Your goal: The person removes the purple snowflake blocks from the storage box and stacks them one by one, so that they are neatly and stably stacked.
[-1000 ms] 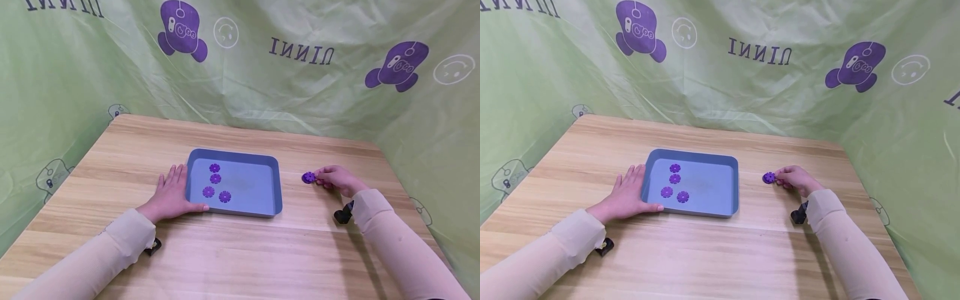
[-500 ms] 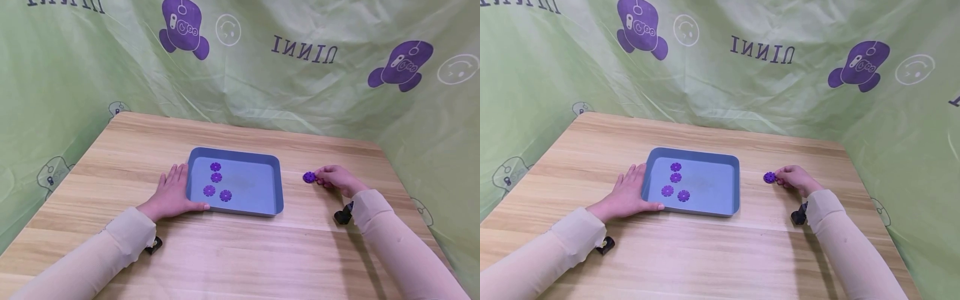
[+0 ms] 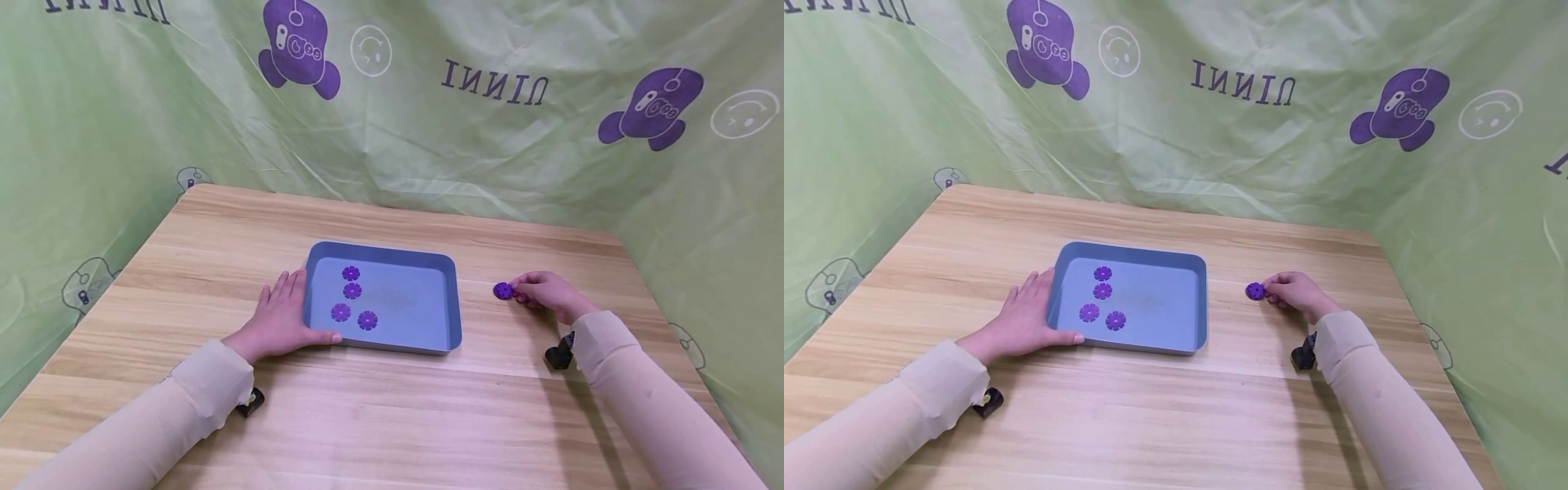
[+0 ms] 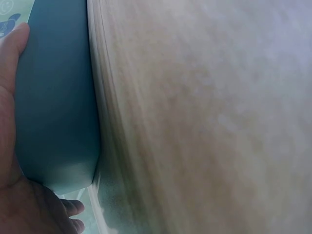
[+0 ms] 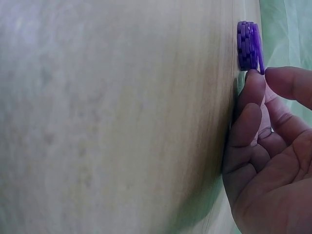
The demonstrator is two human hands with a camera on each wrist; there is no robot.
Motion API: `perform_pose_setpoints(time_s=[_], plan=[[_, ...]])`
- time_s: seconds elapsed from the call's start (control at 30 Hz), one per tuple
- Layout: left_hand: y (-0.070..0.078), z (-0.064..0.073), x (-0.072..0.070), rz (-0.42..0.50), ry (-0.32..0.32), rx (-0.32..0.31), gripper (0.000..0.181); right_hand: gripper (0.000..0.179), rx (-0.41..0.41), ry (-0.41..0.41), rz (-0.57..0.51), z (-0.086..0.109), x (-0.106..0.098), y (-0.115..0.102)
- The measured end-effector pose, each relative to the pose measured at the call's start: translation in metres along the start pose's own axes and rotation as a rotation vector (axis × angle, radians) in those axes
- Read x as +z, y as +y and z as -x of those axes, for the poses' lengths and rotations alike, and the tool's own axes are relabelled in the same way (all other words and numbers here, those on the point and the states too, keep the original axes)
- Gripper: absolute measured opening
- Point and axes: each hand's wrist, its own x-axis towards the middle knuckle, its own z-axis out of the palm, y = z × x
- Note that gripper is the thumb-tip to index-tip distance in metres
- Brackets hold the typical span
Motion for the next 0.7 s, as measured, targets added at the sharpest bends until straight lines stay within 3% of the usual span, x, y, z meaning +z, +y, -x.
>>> perform_pose_setpoints(time_s=[0.7], plan=[[-0.0014, -0.0009, 0.0014, 0.018, -0.004, -0.003, 0.143, 0.027, -0.006, 0.0, -0.057, 0.0013, 0.0, 0.0009]])
